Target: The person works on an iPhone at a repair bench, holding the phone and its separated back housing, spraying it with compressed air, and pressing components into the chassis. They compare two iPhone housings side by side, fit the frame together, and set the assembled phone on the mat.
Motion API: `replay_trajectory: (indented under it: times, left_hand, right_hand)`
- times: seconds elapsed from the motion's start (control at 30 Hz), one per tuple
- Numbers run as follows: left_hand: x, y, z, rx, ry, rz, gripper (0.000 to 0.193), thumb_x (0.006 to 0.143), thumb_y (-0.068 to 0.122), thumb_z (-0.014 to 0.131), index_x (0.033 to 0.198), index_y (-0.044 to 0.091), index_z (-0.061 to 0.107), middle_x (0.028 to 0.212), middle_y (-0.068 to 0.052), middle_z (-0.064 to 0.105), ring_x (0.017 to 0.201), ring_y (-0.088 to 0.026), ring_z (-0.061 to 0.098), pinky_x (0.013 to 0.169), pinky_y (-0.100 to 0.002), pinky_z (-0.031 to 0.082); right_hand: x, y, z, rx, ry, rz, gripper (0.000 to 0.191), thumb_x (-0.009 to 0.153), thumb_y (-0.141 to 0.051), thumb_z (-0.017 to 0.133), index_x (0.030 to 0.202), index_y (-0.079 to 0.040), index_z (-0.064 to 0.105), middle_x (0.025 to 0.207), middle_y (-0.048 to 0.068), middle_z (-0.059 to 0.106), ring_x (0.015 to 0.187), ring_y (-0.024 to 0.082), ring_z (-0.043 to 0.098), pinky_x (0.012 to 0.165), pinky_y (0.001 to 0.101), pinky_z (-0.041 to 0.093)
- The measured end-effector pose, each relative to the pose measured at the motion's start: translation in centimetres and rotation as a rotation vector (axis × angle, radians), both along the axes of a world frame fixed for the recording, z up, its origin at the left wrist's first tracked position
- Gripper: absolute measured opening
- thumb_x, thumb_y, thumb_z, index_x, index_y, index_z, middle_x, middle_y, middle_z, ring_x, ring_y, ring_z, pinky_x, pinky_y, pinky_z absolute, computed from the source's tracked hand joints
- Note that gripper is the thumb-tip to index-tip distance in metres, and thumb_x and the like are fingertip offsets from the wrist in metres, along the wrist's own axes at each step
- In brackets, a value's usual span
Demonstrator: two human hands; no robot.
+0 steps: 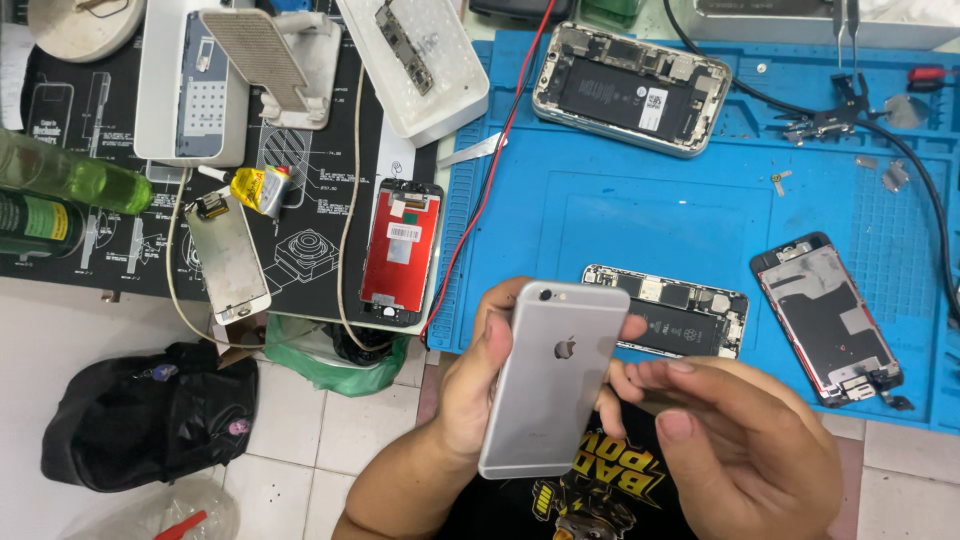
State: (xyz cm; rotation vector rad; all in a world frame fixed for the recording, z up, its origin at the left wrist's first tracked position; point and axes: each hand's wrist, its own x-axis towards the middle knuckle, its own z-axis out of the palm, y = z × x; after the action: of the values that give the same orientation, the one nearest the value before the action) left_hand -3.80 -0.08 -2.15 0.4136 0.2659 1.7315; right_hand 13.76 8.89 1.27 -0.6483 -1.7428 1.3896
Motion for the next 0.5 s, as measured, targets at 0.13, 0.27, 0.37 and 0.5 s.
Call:
replay_trajectory:
  times: [0.13,0.27,0.37,0.5]
  left_hand:
    - [0.2,-0.5,-0.3,0.009,-0.056,-0.075,0.043,0.113,0.052,0.044,0.150,0.032,0.037,0.152,-0.035,0.044,0.116,-0.044,0.062,0.087,-0.052,0.057]
    - [0.5,-1.2,-0.4,0.010,-0.018,-0.119,0.047,0.112,0.052,0.044,0.153,0.032,0.037,0.150,-0.033,0.044,0.115,-0.043,0.063,0.086,-0.052,0.057]
    - [0.4,-1.6,-0.4,-0.012,0.039,-0.168,0.047,0.114,0.052,0.042,0.155,0.030,0.036,0.135,-0.036,0.051,0.104,-0.043,0.065,0.089,-0.050,0.056]
    - [0.5,-1.6,-0.5,-0.126,0.205,-0.116,0.042,0.111,0.048,0.041,0.147,0.028,0.036,0.143,-0.033,0.050,0.100,-0.038,0.062,0.091,-0.049,0.055]
  right_hand:
    - [-0.5,0.9,1.9,0.117,-0.289,-0.135,0.022,0.088,0.008,0.071,0.109,0.007,0.069,0.105,0.018,0.069,0.087,0.018,0.072,0.072,0.0269,0.059]
    - [-1.9,1.7,3.8,0.107,-0.249,-0.121,0.023,0.086,0.007,0.072,0.109,0.006,0.070,0.102,0.013,0.066,0.081,0.013,0.067,0.065,0.0223,0.056]
    - [-3.1,2.2,5.0,0.102,-0.230,-0.035,0.022,0.084,0.004,0.074,0.106,0.004,0.072,0.100,0.012,0.067,0.072,0.010,0.067,0.057,0.0214,0.054]
    - [-4.8,3.1,5.7,0.215,-0.317,0.030,0.020,0.077,-0.003,0.084,0.094,0.002,0.074,0.092,0.009,0.069,0.063,0.009,0.068,0.049,0.0228,0.051]
